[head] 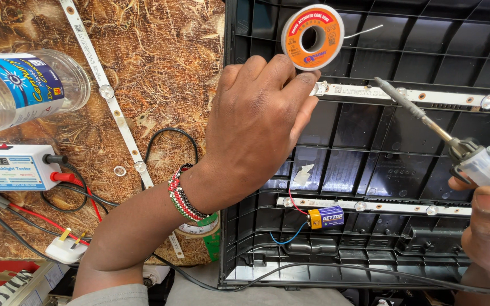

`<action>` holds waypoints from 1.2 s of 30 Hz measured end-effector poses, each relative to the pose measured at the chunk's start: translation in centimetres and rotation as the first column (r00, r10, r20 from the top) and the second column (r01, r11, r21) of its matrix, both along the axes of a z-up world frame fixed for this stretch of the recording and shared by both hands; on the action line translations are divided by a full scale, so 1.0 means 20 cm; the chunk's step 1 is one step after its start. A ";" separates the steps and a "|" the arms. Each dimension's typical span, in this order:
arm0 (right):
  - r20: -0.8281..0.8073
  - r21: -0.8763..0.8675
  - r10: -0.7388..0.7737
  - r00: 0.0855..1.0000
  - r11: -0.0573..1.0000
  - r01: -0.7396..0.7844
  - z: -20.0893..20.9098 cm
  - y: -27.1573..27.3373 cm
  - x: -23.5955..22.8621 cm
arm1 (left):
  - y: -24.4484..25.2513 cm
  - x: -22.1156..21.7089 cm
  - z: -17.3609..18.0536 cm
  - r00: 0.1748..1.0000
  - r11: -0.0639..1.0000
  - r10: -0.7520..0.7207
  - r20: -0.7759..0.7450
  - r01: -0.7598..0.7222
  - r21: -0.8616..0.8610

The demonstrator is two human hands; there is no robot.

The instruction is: The person solders wires to LED strips mounted on a black plastic crate using a soldering iron and solder wire. They then connect a 9V battery to the LED strips to test the circuit.

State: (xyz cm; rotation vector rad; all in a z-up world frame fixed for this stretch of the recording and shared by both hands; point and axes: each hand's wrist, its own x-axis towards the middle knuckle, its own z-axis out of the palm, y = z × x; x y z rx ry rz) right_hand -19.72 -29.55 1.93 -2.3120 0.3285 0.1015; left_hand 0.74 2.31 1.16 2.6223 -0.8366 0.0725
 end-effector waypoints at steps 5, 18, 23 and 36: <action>0.030 -0.005 0.019 0.999 1.000 -0.018 0.01 0.02 0.01 | 0.04 0.02 0.05 0.984 0.980 -0.047 -0.174 0.012 -0.198; 0.087 -0.035 -0.086 0.992 0.995 0.090 0.08 0.13 0.08 | 0.00 0.21 0.16 0.977 0.967 0.011 -0.212 -0.064 -0.246; 0.072 -0.079 -0.048 0.996 0.995 0.054 0.10 0.16 0.12 | 0.04 0.21 0.16 0.918 0.859 -0.126 -0.377 -0.089 -0.504; 0.052 0.067 -0.082 0.995 0.995 0.079 -0.22 -0.07 0.01 | 0.10 0.23 0.12 0.862 0.871 -0.323 -0.392 0.109 -0.479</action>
